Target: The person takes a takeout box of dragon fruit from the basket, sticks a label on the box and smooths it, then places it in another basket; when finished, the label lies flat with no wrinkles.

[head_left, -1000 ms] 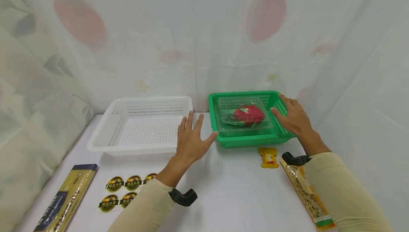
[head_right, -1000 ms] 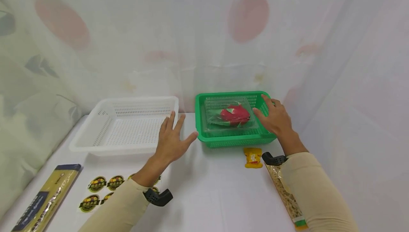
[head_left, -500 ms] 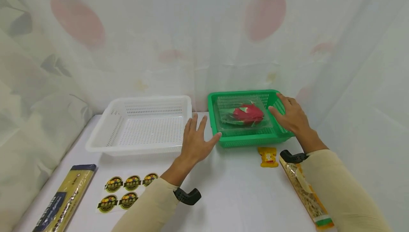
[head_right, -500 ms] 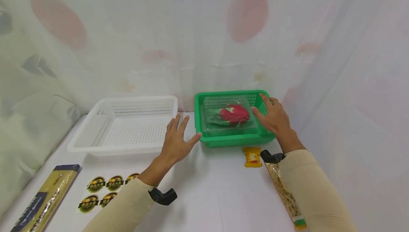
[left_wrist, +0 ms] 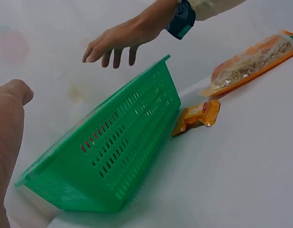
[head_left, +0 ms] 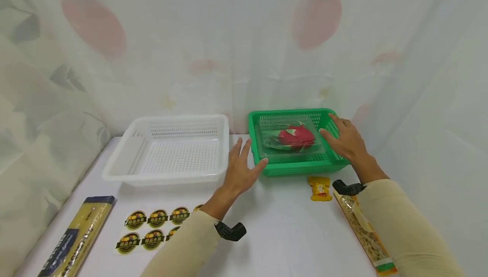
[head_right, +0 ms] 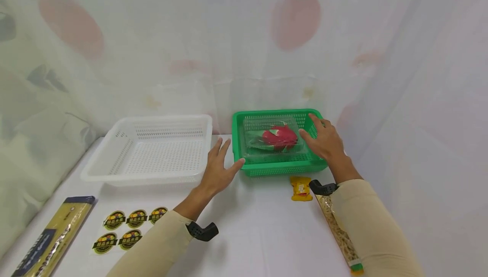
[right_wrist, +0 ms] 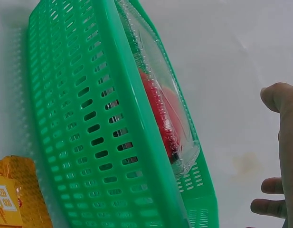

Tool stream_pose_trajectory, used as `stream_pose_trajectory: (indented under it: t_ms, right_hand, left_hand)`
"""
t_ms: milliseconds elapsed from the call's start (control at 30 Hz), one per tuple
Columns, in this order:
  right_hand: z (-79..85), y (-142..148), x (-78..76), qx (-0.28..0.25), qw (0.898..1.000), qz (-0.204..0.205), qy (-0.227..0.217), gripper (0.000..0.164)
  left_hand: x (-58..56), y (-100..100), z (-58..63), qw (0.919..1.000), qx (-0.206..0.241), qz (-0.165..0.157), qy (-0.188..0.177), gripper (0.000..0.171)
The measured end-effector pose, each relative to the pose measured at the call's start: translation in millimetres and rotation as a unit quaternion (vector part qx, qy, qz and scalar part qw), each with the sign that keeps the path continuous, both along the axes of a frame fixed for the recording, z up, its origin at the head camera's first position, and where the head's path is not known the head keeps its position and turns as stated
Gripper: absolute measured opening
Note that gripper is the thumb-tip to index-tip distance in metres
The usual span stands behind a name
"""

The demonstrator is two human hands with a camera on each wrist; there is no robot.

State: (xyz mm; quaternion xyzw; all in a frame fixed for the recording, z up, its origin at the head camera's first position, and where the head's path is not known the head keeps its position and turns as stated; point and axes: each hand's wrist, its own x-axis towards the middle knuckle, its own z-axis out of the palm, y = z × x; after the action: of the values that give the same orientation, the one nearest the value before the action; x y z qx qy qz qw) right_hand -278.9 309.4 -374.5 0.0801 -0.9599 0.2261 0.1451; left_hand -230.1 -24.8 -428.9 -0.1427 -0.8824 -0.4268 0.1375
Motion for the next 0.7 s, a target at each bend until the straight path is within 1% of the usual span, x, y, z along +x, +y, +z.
stream_pose_trajectory:
  t_ms: [100,267,433,700]
  right_hand:
    - [-2.0,0,-1.8,0.000,1.000,-0.002,-0.002,0.072]
    - [-5.1,1,-6.2,-0.002,1.000,-0.002,-0.004,0.073]
    - [-8.2,1,-9.9,-0.003,1.000,-0.005,-0.014,0.074]
    - [-13.7,1,-14.0,-0.010,0.999,-0.005,-0.031,0.074]
  left_hand:
    - [-2.6,2,-6.1,0.9998,0.014,-0.005,-0.011,0.081]
    - [-7.4,6,-14.6,0.9997,0.018,-0.010,-0.011,0.080]
    - [-12.3,10,-19.6,0.9997,0.015,-0.010,-0.014,0.079]
    - [-17.3,18,-27.0,0.9991,0.023,-0.012,-0.033,0.079]
